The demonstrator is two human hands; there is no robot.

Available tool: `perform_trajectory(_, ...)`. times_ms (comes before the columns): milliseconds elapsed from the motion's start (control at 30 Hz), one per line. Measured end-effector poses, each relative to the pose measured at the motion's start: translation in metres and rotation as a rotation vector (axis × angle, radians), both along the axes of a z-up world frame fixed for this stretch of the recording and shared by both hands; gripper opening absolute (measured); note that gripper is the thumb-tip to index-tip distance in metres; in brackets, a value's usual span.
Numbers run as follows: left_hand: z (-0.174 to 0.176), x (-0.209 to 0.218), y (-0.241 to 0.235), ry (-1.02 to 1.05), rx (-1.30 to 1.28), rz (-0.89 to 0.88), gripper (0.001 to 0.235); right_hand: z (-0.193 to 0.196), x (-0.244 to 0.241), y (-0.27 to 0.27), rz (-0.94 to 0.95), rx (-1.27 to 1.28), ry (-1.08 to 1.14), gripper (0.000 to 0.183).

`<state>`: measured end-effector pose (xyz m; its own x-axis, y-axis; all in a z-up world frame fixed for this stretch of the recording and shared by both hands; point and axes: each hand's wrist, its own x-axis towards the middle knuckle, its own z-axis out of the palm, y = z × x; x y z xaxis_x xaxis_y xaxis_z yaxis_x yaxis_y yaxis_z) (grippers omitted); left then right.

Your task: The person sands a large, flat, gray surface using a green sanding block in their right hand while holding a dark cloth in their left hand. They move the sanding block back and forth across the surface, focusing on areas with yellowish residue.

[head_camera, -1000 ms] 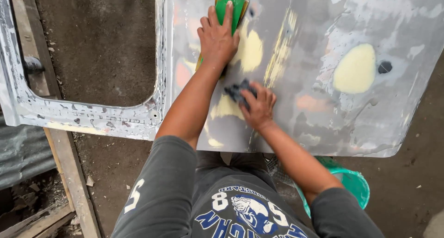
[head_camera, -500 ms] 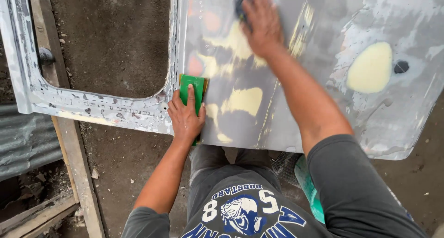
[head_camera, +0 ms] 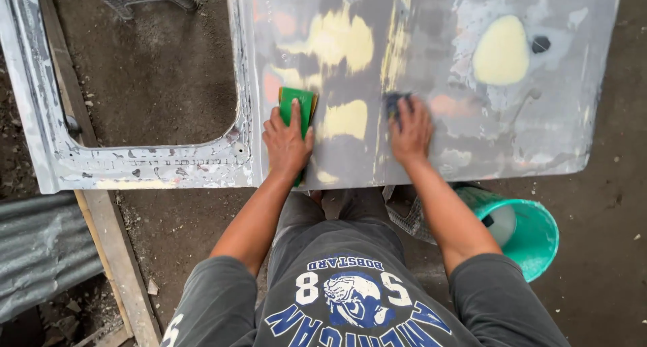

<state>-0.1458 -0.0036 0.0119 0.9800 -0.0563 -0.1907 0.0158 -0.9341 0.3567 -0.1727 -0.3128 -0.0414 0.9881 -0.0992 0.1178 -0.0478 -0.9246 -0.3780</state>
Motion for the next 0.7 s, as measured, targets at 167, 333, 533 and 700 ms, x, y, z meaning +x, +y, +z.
perform_trajectory(167,-0.009,0.029,-0.062,-0.006,-0.045,0.041,0.082,0.036,0.024,0.006,-0.178,0.04,0.067,0.071)
perform_trajectory(333,-0.02,0.048,-0.093,0.063,-0.236,0.098,0.076,0.017,0.011,0.059,-0.075,0.297,-0.166,0.085)
perform_trajectory(533,-0.073,0.039,-0.044,0.077,-0.954,0.079,0.068,0.038,0.017,0.137,-0.05,0.393,-0.014,0.103)
perform_trajectory(700,-0.031,0.045,-0.004,0.155,-0.65,0.181,0.061,0.05,0.035,0.168,-0.24,0.243,0.259,0.109)
